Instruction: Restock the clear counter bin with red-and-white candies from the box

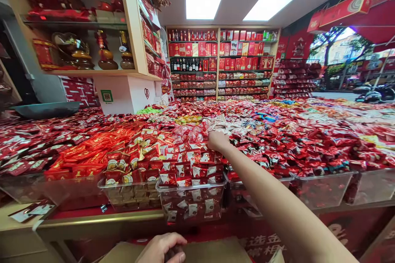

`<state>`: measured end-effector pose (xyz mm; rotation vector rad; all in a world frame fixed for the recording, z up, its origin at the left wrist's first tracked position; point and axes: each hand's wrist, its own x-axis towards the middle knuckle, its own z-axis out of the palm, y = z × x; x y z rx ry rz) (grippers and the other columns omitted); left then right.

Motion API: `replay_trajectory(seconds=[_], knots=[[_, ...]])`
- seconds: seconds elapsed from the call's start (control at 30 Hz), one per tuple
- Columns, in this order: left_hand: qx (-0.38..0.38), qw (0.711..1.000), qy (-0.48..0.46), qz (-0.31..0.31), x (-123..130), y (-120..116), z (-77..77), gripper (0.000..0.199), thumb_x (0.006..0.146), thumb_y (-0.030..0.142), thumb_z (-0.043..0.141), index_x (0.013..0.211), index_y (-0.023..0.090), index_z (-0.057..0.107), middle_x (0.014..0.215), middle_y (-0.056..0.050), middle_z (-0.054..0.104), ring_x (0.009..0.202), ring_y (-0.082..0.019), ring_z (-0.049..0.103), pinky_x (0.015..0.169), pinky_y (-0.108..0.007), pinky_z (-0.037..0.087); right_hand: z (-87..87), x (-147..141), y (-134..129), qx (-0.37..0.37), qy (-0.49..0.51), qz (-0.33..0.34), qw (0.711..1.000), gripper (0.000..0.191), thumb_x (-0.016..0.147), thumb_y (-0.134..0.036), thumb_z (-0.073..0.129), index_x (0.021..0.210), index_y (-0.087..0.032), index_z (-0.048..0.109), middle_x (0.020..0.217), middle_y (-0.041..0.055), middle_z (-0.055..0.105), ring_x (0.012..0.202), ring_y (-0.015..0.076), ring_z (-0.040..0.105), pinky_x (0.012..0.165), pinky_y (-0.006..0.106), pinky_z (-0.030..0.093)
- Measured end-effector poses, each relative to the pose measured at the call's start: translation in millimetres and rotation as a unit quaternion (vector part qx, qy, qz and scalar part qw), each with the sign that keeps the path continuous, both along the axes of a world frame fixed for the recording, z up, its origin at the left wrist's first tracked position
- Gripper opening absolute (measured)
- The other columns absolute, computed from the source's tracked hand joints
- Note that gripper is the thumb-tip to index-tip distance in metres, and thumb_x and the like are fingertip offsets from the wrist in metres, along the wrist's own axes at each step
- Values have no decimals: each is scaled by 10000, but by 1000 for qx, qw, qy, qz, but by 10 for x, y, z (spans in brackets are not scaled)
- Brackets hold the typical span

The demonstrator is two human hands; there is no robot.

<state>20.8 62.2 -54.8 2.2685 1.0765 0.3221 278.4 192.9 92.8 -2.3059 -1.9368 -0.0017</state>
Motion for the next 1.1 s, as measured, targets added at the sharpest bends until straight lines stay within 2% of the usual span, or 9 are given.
replay_trajectory(seconds=[0.17, 0.33, 0.5, 0.63, 0.73, 0.87, 1.1], knots=[[-4, 1000, -2, -1, 7, -1, 0, 242, 728, 247, 512, 926, 201, 643, 831, -20, 679, 731, -156, 600, 654, -199, 438, 111, 65, 122, -51, 17, 101, 993, 274, 836, -289, 508, 1085, -178, 527, 1090, 61, 559, 934, 189, 552, 810, 388, 452], [7, 1000, 2, 11, 10, -18, -7, 245, 725, 253, 513, 929, 204, 640, 833, -18, 679, 749, -163, 603, 676, -212, 437, 101, 117, 167, -74, 18, 151, 986, 280, 813, -261, 544, 1078, -170, 541, 1061, 56, 588, 919, 185, 566, 816, 385, 449], [14, 999, 18, 27, 19, -35, 18, 239, 719, 247, 514, 918, 221, 645, 856, -12, 682, 787, -173, 598, 701, -223, 436, 55, 135, 131, -53, 11, 150, 987, 325, 806, -276, 549, 1112, -170, 517, 1068, 66, 582, 926, 189, 560, 821, 392, 437], [19, 1000, 5, 23, 11, -26, -16, 244, 722, 258, 517, 926, 213, 642, 853, -15, 683, 787, -174, 598, 695, -220, 442, 102, 109, -7, -40, 5, 137, 990, 293, 799, -267, 540, 1077, -175, 555, 1066, 83, 595, 953, 204, 547, 803, 357, 423], [19, 1000, -17, 8, 0, -26, -41, 235, 732, 258, 511, 923, 209, 639, 825, -11, 684, 750, -158, 603, 676, -205, 444, 180, 101, -176, -53, 8, 136, 989, 239, 760, -307, 560, 945, -177, 639, 952, 86, 651, 866, 220, 576, 684, 288, 420], [17, 999, -27, -7, 9, -42, -11, 234, 742, 249, 496, 920, 188, 636, 803, -19, 681, 702, -146, 603, 640, -194, 443, 235, 108, -383, -100, 19, 156, 983, 278, 715, -422, 573, 778, -173, 680, 754, 55, 676, 715, 204, 595, 543, 248, 387], [14, 1000, -26, -5, 25, -55, 47, 234, 747, 251, 493, 917, 174, 635, 795, -27, 679, 696, -147, 599, 629, -197, 440, 203, 106, -516, -89, 27, 140, 986, 335, 686, -416, 617, 914, -173, 643, 918, 71, 659, 820, 215, 581, 595, 244, 398]])
